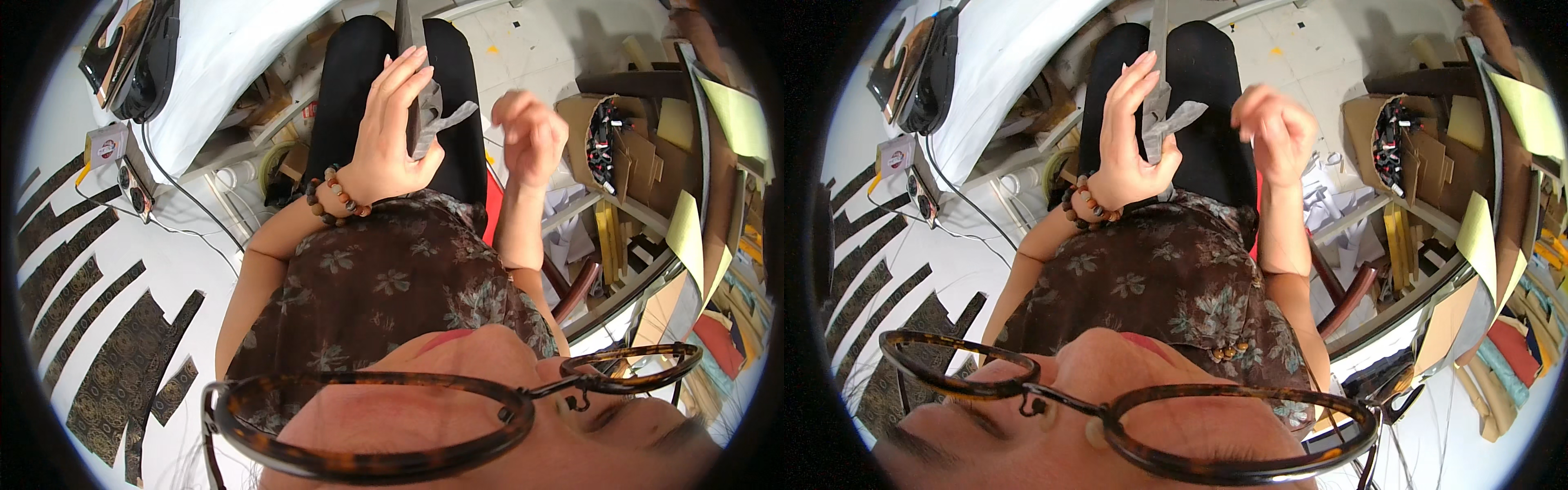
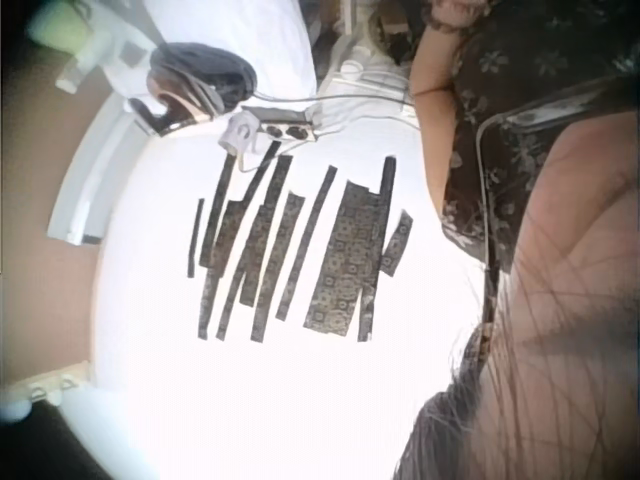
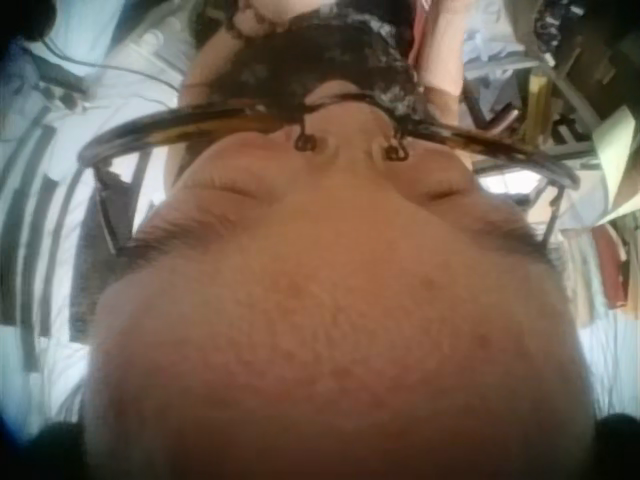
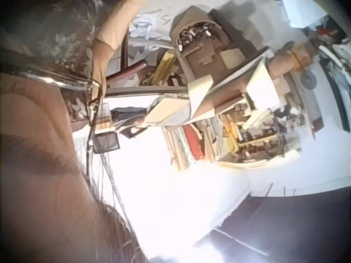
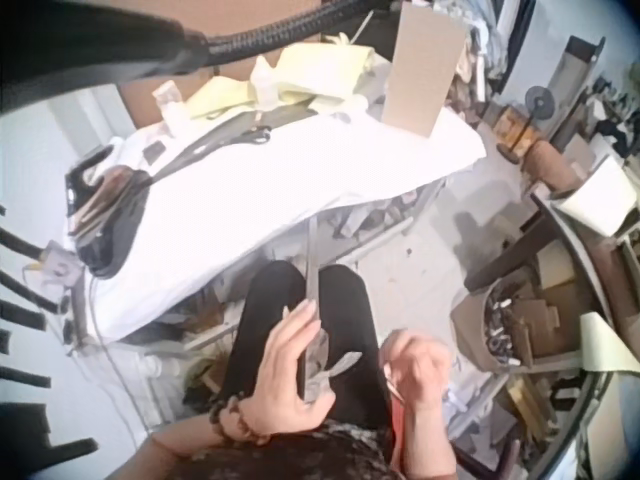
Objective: The person folds a strip of light-colored fabric and uses scissors to trim its edges. They repeatedly fold and cut the fabric, then place it on a larger piece of material on the table and continue trimming.
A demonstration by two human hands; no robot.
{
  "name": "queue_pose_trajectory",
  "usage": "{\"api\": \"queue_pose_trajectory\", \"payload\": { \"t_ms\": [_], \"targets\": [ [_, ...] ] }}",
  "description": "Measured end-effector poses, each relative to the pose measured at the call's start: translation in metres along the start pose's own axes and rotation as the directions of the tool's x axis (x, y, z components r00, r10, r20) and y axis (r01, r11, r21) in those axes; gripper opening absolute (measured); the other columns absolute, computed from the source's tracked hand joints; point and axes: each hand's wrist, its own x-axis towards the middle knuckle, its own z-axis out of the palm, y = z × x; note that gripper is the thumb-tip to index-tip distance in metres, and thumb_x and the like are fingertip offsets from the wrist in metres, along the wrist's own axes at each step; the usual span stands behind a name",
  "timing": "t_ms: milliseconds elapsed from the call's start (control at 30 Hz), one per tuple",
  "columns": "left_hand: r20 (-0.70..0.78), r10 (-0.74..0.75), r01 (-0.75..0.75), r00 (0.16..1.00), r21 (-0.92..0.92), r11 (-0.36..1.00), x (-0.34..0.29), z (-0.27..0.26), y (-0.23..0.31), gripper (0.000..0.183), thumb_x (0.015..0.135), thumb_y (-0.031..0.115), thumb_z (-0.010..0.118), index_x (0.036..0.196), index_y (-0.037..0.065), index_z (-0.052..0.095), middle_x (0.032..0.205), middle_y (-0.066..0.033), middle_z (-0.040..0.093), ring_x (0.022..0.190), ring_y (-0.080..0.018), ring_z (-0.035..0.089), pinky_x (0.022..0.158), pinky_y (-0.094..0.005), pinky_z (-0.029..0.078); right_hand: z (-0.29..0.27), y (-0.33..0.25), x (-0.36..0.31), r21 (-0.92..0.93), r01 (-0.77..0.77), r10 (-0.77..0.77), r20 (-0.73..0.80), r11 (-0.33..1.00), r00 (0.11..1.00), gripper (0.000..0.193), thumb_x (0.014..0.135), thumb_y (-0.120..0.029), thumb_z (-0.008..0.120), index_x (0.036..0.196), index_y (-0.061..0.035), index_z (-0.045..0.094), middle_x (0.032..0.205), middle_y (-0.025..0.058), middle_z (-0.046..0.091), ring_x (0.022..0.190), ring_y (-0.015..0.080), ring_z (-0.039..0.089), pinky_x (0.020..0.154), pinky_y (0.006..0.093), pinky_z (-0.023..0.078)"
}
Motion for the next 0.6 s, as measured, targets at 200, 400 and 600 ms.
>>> {"api": "queue_pose_trajectory", "payload": {
  "t_ms": [200, 400, 600],
  "targets": [
    [0.0, -0.044, 0.044, 0.999, -0.128, 0.991, -0.002, 0.008, -0.012, 0.091, 0.065, 0.0, 0.068, 0.149, -0.003, 0.034, 0.148, -0.0226, 0.046, 0.138, -0.0422, 0.044, 0.12, -0.0551, 0.031, 0.014, -0.021, 0.092, -0.518, 0.263, 0.129, 0.603, 0.814, 0.787, 0.038, 0.087, 0.004, 0.059, 0.122, -0.0067, 0.069, 0.131, 0.0089, 0.062, 0.119, 0.0331, 0.057, 0.106, 0.0408, 0.043],
    [0.032, -0.035, 0.038, 0.999, -0.101, 0.994, -0.009, 0.004, -0.016, 0.085, 0.073, -0.002, 0.061, 0.151, -0.004, 0.027, 0.149, -0.0253, 0.04, 0.141, -0.0369, 0.042, 0.118, -0.0462, 0.032, 0.021, -0.022, 0.103, -0.404, 0.253, 0.138, 0.724, 0.879, 0.676, 0.012, 0.081, 0.0, 0.067, 0.091, -0.0072, 0.068, 0.129, 0.0124, 0.061, 0.116, 0.0313, 0.056, 0.1, 0.0402, 0.043],
    [0.003, -0.017, 0.017, 1.0, -0.065, 0.998, 0.009, 0.005, -0.015, 0.077, 0.065, -0.002, 0.059, 0.14, -0.001, 0.044, 0.147, -0.025, 0.046, 0.137, -0.0422, 0.046, 0.117, -0.05, 0.035, -0.015, -0.01, 0.06, -0.389, -0.13, 0.282, 0.366, 0.912, 0.887, 0.01, 0.089, -0.009, 0.073, 0.09, -0.004, 0.065, 0.116, 0.0187, 0.063, 0.107, 0.0263, 0.063, 0.096, 0.0403, 0.049]
  ]
}}
